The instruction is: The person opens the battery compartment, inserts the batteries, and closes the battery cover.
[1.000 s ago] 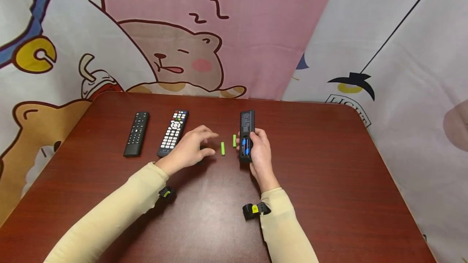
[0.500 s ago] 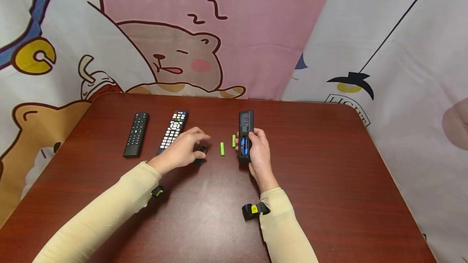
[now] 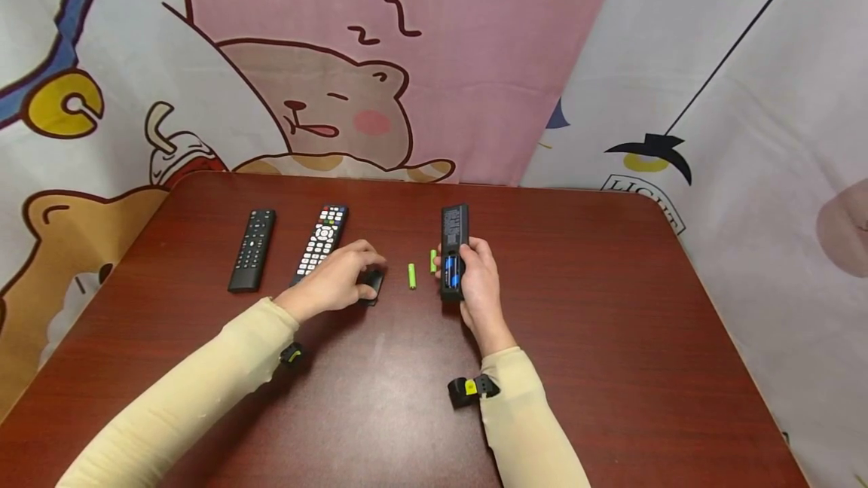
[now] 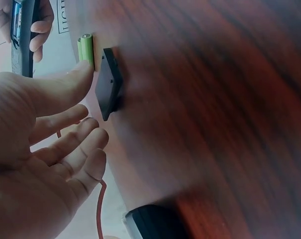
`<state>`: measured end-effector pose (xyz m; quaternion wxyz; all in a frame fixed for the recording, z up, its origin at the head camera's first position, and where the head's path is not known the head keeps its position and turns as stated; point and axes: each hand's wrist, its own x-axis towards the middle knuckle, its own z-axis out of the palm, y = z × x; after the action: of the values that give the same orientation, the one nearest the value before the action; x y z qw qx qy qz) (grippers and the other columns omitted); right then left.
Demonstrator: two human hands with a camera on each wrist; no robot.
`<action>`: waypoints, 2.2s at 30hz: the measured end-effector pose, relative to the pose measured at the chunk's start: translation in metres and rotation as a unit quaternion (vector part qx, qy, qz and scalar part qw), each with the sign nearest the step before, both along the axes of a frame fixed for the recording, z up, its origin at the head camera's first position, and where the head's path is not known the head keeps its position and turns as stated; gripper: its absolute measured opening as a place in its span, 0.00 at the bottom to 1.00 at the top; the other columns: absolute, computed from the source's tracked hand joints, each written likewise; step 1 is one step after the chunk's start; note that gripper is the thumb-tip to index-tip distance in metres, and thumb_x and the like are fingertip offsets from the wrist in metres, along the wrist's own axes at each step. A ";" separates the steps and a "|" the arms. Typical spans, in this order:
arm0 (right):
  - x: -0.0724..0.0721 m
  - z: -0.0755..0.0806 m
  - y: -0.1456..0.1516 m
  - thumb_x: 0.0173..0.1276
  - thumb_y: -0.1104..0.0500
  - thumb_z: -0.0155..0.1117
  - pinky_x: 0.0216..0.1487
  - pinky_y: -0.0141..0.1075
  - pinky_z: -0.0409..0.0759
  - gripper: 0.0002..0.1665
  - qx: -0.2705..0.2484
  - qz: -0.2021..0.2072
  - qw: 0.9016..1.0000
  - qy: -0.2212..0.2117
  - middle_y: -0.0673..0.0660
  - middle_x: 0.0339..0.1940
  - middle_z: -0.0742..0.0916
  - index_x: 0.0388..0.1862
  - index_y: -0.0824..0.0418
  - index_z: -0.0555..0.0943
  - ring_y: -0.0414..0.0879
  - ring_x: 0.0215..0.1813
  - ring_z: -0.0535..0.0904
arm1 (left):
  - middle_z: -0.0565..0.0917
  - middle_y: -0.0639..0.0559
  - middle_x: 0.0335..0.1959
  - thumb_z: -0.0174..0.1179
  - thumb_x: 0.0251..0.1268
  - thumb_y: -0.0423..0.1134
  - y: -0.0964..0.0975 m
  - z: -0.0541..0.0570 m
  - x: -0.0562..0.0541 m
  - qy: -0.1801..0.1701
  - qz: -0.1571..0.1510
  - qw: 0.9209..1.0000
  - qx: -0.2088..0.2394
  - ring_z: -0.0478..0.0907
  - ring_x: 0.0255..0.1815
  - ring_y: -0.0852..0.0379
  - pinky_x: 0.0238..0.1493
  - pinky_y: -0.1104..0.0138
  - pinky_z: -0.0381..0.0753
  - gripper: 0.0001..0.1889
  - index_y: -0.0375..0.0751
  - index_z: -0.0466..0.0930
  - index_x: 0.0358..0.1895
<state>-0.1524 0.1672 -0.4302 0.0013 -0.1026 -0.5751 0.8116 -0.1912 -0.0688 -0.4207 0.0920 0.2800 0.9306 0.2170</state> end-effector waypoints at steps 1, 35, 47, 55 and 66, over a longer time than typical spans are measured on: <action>0.000 0.000 0.000 0.86 0.58 0.34 0.47 0.41 0.87 0.15 0.001 0.000 1.000 0.000 0.76 0.67 0.74 0.62 0.62 0.66 0.53 0.50 0.85 | 0.81 0.47 0.54 0.78 0.57 0.35 0.000 0.000 0.000 0.000 0.000 1.000 -0.002 0.79 0.55 0.50 0.58 0.57 0.80 0.26 0.36 0.83 0.61; -0.002 0.000 -0.002 0.87 0.58 0.35 0.47 0.40 0.87 0.16 0.009 0.004 1.000 -0.001 0.74 0.66 0.75 0.63 0.63 0.65 0.56 0.53 0.84 | 0.79 0.47 0.40 0.79 0.52 0.29 -0.004 -0.008 -0.004 0.011 -0.016 0.998 0.052 0.79 0.43 0.50 0.48 0.57 0.83 0.17 0.39 0.84 0.44; -0.002 -0.003 -0.006 0.87 0.58 0.34 0.46 0.40 0.86 0.16 0.011 0.007 1.000 -0.002 0.75 0.65 0.76 0.62 0.63 0.66 0.54 0.51 0.85 | 0.81 0.48 0.36 0.71 0.62 0.26 -0.005 -0.008 -0.006 0.041 -0.024 0.992 0.120 0.82 0.38 0.52 0.42 0.62 0.83 0.06 0.38 0.86 0.38; -0.003 -0.006 -0.008 0.86 0.58 0.34 0.44 0.38 0.86 0.17 0.016 0.009 1.000 -0.002 0.74 0.62 0.77 0.63 0.65 0.65 0.52 0.49 0.86 | 0.82 0.47 0.37 0.70 0.63 0.26 -0.002 -0.002 -0.004 0.060 -0.019 0.983 0.173 0.82 0.40 0.50 0.43 0.58 0.83 0.06 0.38 0.86 0.40; -0.002 -0.005 -0.011 0.86 0.59 0.34 0.44 0.38 0.86 0.15 0.008 0.015 1.000 0.001 0.76 0.63 0.76 0.61 0.64 0.66 0.56 0.51 0.85 | 0.83 0.46 0.41 0.69 0.65 0.27 0.010 0.007 0.000 0.060 -0.015 0.973 0.220 0.82 0.43 0.48 0.47 0.57 0.84 0.06 0.38 0.86 0.43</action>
<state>-0.1544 0.1561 -0.4356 -0.0094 -0.0937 -0.5831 0.8069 -0.1908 -0.0590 -0.4137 -0.0248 0.3195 0.8596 0.3981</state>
